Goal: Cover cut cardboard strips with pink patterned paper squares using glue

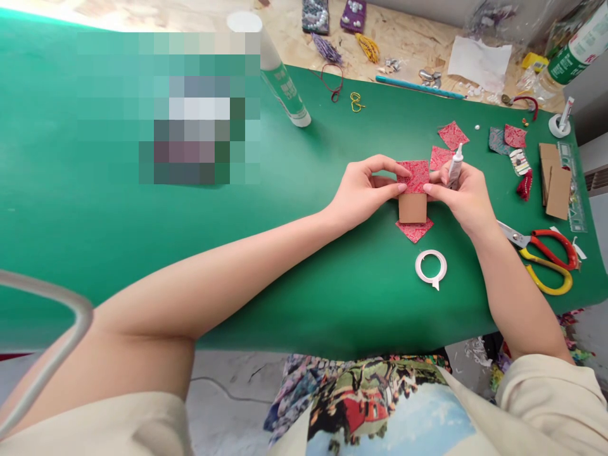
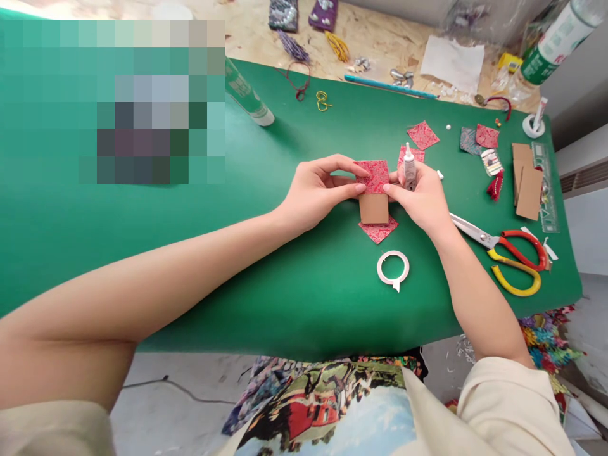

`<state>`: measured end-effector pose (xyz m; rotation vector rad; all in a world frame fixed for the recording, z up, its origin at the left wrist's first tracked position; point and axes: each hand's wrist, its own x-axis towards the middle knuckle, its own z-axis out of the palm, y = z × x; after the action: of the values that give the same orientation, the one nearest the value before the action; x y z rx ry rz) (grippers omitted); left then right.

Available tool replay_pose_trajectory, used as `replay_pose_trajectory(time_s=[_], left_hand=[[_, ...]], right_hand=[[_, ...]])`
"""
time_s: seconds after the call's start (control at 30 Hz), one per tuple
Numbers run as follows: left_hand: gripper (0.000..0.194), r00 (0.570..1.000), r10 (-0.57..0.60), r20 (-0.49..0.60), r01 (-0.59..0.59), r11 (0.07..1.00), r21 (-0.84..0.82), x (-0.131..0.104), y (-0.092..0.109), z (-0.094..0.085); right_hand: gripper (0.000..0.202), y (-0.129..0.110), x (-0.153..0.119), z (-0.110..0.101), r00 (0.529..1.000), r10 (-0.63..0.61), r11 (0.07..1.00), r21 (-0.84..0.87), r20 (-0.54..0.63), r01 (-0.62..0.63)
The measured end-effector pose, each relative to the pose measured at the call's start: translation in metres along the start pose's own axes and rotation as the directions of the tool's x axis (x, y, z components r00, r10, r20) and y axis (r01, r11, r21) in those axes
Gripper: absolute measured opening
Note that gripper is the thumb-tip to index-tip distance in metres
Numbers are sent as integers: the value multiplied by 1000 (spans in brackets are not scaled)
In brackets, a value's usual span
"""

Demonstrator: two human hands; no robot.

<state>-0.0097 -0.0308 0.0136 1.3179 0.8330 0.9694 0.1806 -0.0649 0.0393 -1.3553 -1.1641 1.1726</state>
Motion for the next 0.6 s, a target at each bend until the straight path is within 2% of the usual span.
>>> replay_pose_trajectory(time_s=[0.37, 0.6], left_hand=[[20, 999, -20, 32, 22, 997, -70, 1, -1, -1], [24, 999, -27, 32, 29, 999, -38, 0, -1, -2]], right_hand=[[41, 0, 1, -3, 1000, 18, 1000, 3, -3, -17], [44, 1, 2, -7, 1000, 29, 999, -22, -7, -30]])
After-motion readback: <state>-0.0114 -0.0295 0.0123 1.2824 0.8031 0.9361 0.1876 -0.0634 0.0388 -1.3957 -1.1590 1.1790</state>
